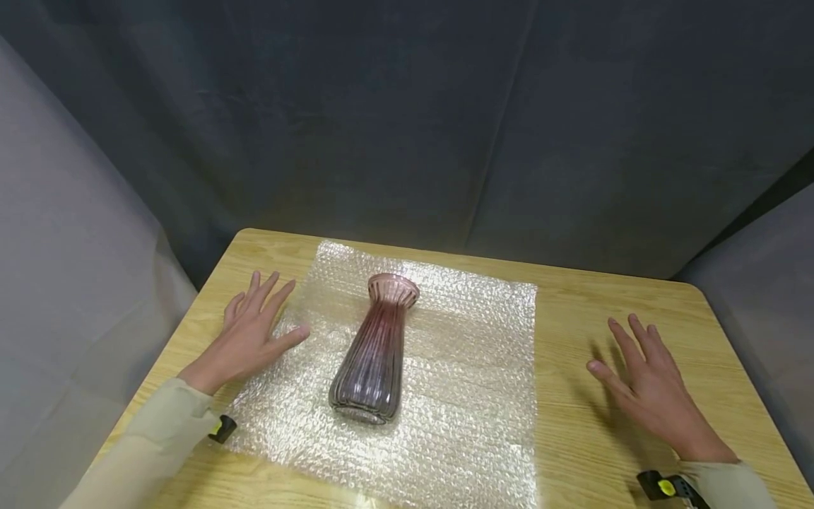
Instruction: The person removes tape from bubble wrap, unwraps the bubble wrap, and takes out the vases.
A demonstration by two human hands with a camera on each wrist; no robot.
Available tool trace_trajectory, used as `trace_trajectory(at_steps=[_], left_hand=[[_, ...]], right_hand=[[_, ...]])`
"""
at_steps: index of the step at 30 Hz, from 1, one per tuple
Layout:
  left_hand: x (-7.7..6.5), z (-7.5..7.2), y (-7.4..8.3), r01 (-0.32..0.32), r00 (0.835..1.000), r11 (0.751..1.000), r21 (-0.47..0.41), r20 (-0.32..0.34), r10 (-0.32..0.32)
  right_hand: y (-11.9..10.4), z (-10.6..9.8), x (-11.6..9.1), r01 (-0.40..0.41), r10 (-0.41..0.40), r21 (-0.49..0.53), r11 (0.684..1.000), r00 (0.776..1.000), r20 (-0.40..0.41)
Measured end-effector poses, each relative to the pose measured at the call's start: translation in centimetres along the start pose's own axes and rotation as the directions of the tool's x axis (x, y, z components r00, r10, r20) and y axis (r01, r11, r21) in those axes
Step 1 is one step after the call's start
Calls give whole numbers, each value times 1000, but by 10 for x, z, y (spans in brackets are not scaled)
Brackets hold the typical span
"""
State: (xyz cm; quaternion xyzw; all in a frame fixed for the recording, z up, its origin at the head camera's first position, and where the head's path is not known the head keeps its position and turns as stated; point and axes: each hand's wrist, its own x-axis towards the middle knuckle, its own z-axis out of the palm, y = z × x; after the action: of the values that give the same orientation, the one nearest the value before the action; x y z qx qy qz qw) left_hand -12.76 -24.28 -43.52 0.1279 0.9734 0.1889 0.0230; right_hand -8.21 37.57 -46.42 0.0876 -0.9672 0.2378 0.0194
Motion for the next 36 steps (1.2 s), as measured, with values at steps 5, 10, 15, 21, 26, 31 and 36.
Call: trace_trajectory(at_steps=[5, 10, 15, 21, 26, 31, 36], left_hand=[[-1, 1, -1, 4, 1000, 1000, 8, 29, -4], [-1, 1, -2, -2, 999, 1000, 8, 37, 2], [-2, 3, -3, 4, 999, 1000, 5, 48, -4], [-2, 5, -3, 17, 999, 1000, 15, 44, -18], [-3, 7, -4, 19, 998, 999, 32, 53, -21], [-2, 10, -6, 29, 998, 999, 46, 56, -32], [-2, 13, -8, 24, 998, 998, 55, 50, -26]], right_hand=[[1, 2, -1, -5, 5, -10, 1000, 1000, -3], [1, 4, -1, -14, 14, -15, 1000, 1000, 3], [-1, 7, -1, -30, 31, -34, 999, 999, 26], [-2, 11, -2, -27, 28, -70, 997, 1000, 14], [-3, 14, -1, -21, 22, -104, 994, 1000, 10], [-3, 16, -1, -25, 25, -114, 993, 1000, 5], [-2, 16, -1, -37, 39, -112, 993, 999, 17]])
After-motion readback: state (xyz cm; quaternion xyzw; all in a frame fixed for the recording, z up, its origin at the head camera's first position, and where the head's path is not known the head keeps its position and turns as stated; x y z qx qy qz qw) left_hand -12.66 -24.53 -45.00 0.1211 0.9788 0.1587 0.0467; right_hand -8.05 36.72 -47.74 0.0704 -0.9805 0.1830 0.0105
